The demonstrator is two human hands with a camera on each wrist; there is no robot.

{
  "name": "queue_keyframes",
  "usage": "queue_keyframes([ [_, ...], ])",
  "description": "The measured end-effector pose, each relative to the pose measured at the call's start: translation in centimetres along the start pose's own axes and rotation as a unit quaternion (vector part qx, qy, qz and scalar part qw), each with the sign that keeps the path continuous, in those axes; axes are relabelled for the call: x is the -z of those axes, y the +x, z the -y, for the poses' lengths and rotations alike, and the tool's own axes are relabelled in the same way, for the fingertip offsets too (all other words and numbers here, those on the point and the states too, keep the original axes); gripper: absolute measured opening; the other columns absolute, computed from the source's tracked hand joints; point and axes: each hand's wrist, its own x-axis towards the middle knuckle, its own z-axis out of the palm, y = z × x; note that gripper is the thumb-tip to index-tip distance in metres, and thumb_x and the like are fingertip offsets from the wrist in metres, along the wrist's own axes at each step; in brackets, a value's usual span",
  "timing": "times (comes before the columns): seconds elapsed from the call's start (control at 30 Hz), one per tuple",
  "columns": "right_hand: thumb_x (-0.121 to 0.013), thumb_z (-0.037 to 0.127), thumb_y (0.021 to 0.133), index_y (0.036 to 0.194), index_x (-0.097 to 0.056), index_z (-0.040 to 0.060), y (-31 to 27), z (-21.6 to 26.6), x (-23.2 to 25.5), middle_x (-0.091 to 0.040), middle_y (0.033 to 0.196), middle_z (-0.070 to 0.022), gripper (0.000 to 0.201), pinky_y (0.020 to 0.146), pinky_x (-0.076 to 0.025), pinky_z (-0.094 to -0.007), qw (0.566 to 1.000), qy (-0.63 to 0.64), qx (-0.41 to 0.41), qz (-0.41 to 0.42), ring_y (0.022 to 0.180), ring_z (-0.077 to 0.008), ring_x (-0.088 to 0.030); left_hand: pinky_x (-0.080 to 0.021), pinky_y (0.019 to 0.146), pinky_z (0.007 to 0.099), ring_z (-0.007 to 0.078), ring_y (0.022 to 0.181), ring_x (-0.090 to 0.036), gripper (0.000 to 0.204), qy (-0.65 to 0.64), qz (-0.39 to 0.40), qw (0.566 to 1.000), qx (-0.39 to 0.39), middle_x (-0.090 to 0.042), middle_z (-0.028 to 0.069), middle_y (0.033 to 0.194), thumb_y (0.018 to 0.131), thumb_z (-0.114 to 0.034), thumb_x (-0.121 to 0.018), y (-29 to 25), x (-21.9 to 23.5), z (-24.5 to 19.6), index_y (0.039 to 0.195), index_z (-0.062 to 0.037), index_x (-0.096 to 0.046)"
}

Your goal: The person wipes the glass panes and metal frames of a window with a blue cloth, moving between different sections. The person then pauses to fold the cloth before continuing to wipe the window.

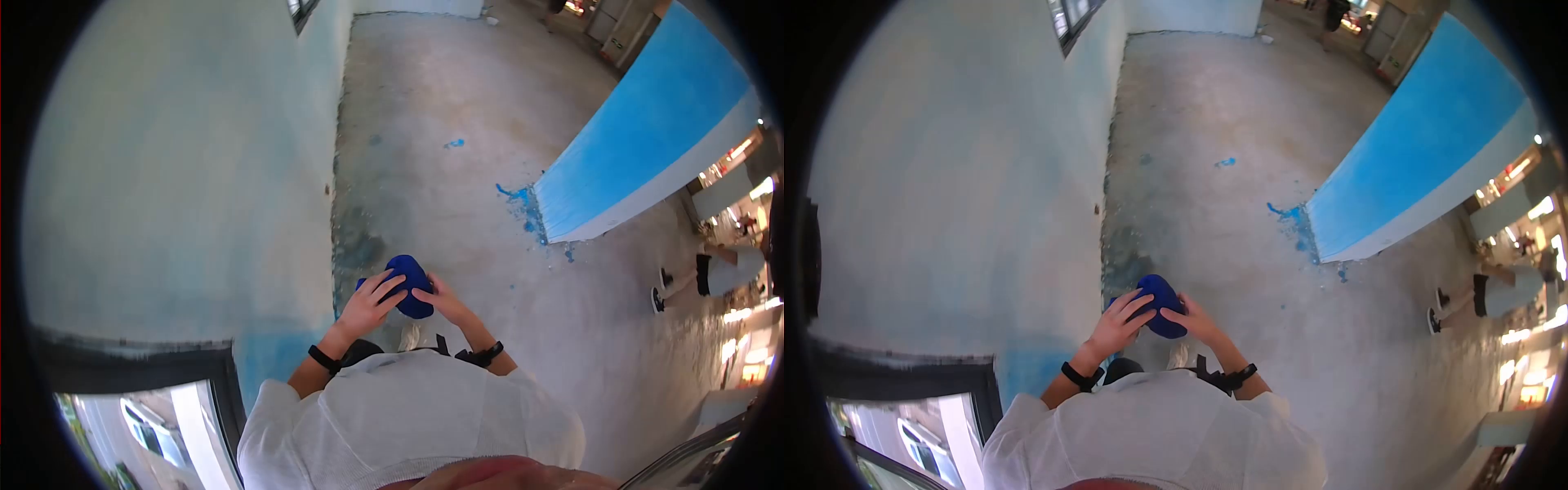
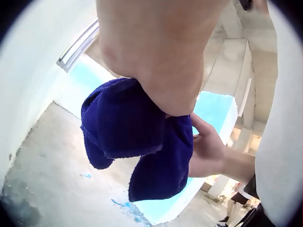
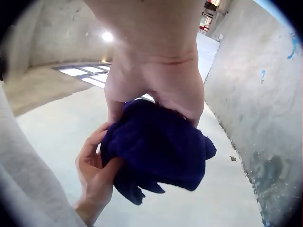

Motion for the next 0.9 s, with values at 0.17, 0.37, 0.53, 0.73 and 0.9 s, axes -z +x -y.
queue_keyframes([
  [0.17, -0.073, 0.035, 0.090, 0.137, -0.051, 0.0025, 6.2, 5.5, 3.1, -0.064, 0.119, -0.0078, 0.061, 0.092, -0.049, -0.0303, 1.000, -0.002, 0.022, -0.004, 0.105, -0.0143, -0.061, -0.047, 0.101, 0.0476, 0.0384, 0.126, -0.051, 0.049, -0.059, -0.045, 0.997, 0.004, -0.050, 0.0168, 0.137, 0.071, 0.006, -0.065, 6.7, -1.7, 6.3, 0.118, -0.0085, -0.064],
  [0.37, -0.073, 0.034, 0.089, 0.132, -0.056, 0.0052, 21.4, 10.6, 5.2, -0.065, 0.115, -0.0058, 0.054, 0.088, -0.051, -0.0312, 0.988, -0.140, 0.065, 0.001, 0.100, -0.0141, -0.061, -0.046, 0.102, 0.0467, 0.0400, 0.126, -0.050, 0.046, -0.082, -0.059, 0.991, 0.084, -0.048, 0.0200, 0.136, 0.074, 0.000, -0.070, 12.6, -2.4, 19.1, 0.119, -0.0086, -0.062],
  [0.53, -0.072, 0.029, 0.086, 0.123, -0.062, 0.0068, 37.6, 16.3, 7.1, -0.070, 0.106, -0.0141, 0.044, 0.085, -0.052, -0.0368, 0.926, -0.357, 0.124, 0.013, 0.096, -0.0232, -0.067, -0.043, 0.105, 0.0465, 0.0432, 0.127, -0.046, 0.063, -0.152, -0.039, 0.964, 0.215, -0.041, 0.0227, 0.140, 0.075, -0.020, -0.083, 18.8, -0.5, 33.1, 0.129, -0.0078, -0.053],
  [0.73, -0.072, 0.022, 0.087, 0.122, -0.062, 0.0068, 53.1, 27.5, 9.6, -0.070, 0.101, -0.0083, 0.039, 0.076, -0.054, -0.0334, 0.947, -0.285, 0.117, 0.094, 0.087, -0.0155, -0.067, -0.046, 0.100, 0.0405, 0.0331, 0.119, -0.056, 0.062, -0.233, -0.111, 0.933, 0.251, -0.056, 0.0199, 0.125, 0.076, -0.023, -0.084, 31.7, 2.0, 52.0, 0.126, -0.0025, -0.056],
  [0.9, -0.073, 0.021, 0.089, 0.121, -0.059, 0.0045, 63.0, 34.6, 14.7, -0.068, 0.104, -0.0064, 0.038, 0.082, -0.052, -0.0297, 0.964, -0.233, 0.124, 0.041, 0.093, -0.0119, -0.063, -0.050, 0.088, 0.0334, 0.0189, 0.095, -0.064, 0.049, -0.446, 0.017, 0.834, 0.325, -0.067, 0.0100, 0.094, 0.077, -0.022, -0.083, 43.0, 2.4, 62.1, 0.115, -0.0027, -0.060],
])
